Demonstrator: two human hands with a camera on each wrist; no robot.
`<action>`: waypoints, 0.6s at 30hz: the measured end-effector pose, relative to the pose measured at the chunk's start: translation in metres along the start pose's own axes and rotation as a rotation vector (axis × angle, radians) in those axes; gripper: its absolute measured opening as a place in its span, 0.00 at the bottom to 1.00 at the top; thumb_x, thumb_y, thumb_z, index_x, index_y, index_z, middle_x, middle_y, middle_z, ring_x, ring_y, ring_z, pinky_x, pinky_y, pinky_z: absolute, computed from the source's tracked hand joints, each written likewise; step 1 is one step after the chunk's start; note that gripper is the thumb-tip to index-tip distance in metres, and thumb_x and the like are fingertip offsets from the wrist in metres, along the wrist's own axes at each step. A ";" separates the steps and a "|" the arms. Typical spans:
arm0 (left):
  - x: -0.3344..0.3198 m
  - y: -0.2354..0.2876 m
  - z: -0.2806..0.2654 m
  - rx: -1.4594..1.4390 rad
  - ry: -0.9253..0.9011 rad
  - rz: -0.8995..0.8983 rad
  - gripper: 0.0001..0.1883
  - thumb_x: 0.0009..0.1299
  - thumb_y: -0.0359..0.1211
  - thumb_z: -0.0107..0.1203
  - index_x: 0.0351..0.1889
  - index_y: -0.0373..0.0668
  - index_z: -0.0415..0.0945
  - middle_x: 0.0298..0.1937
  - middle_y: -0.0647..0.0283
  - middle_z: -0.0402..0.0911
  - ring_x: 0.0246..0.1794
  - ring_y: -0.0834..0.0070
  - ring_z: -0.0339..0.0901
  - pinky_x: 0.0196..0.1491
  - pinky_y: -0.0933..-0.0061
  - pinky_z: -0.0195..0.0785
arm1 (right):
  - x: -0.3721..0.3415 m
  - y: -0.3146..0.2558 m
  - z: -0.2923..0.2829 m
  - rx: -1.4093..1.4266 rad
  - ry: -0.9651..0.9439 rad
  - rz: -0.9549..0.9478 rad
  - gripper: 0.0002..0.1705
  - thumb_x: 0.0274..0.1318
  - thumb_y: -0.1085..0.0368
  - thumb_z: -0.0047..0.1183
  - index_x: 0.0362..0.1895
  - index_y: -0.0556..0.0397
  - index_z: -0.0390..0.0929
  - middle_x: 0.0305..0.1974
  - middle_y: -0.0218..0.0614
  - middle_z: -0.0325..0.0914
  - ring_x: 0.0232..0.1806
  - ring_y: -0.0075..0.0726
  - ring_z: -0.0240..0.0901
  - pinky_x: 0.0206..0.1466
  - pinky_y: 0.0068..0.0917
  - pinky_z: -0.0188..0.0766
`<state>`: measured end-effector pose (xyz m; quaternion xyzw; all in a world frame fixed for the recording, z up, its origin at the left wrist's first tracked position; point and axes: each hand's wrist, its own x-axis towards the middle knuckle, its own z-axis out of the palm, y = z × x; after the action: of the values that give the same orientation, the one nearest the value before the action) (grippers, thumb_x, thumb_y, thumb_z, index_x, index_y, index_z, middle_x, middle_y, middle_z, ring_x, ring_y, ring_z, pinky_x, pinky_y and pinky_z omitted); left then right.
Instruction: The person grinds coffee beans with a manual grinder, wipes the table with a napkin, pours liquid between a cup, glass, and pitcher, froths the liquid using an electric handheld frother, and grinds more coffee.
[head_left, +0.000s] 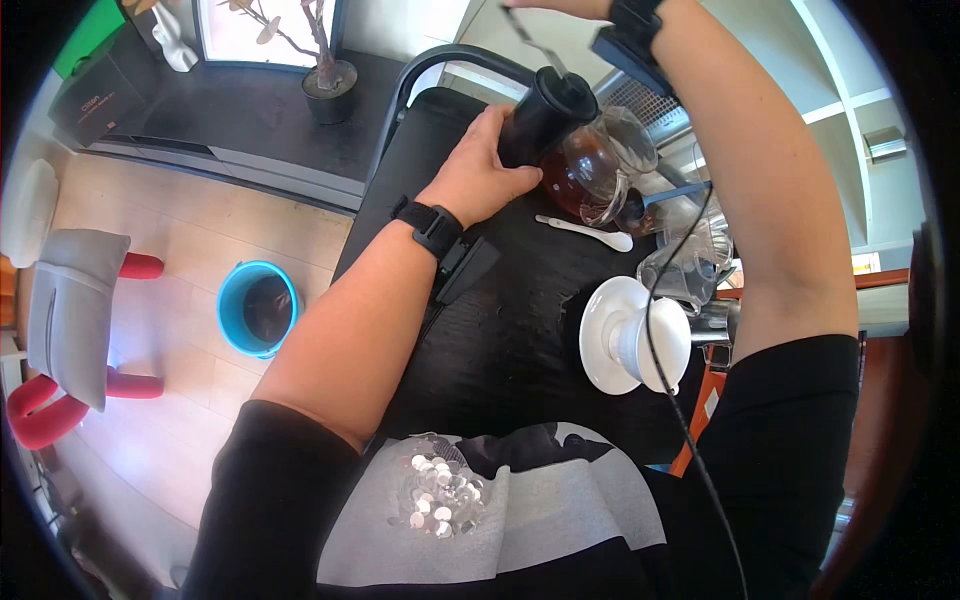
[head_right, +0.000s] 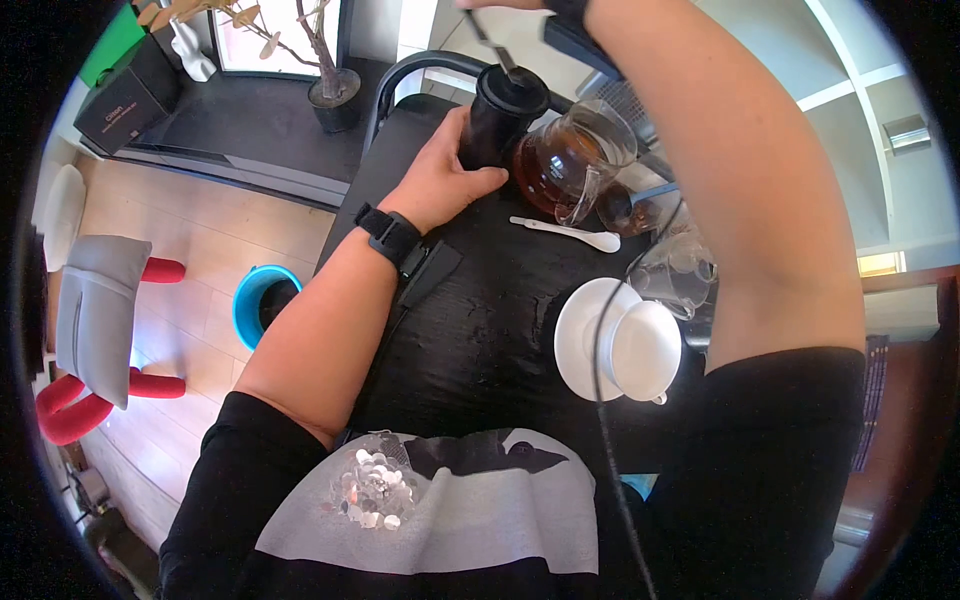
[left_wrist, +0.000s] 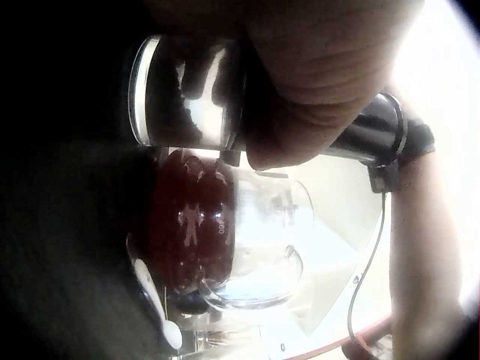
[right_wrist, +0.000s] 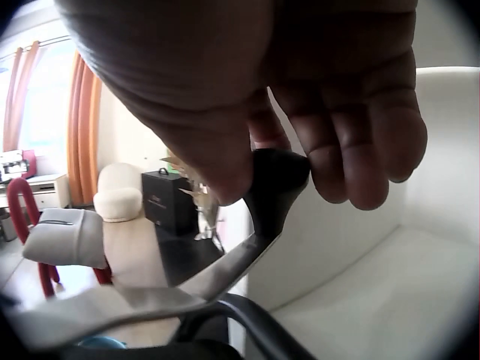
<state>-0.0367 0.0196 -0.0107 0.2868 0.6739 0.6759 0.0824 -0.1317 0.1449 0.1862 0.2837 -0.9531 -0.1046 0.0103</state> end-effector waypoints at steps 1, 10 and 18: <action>0.001 -0.004 0.000 0.017 0.010 0.017 0.36 0.51 0.34 0.61 0.58 0.35 0.58 0.54 0.48 0.65 0.57 0.60 0.63 0.58 0.69 0.57 | -0.010 0.013 0.003 0.002 -0.018 0.055 0.21 0.48 0.54 0.52 0.39 0.58 0.73 0.36 0.51 0.75 0.41 0.53 0.71 0.44 0.38 0.67; 0.003 -0.005 0.002 0.079 0.063 0.026 0.32 0.54 0.28 0.59 0.56 0.35 0.57 0.50 0.57 0.70 0.51 0.73 0.67 0.54 0.74 0.59 | -0.156 -0.011 -0.015 0.145 -0.228 0.425 0.19 0.46 0.59 0.56 0.41 0.55 0.70 0.27 0.45 0.73 0.30 0.42 0.71 0.36 0.35 0.66; 0.006 -0.008 0.000 0.004 0.037 0.029 0.35 0.52 0.31 0.61 0.57 0.35 0.58 0.52 0.52 0.68 0.53 0.67 0.66 0.56 0.72 0.59 | -0.173 -0.140 -0.033 0.191 -0.041 -0.124 0.21 0.39 0.67 0.57 0.41 0.55 0.70 0.31 0.42 0.69 0.34 0.48 0.68 0.39 0.36 0.65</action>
<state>-0.0437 0.0228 -0.0173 0.2841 0.6723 0.6810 0.0596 0.0913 0.1180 0.1971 0.3397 -0.9394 -0.0193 -0.0429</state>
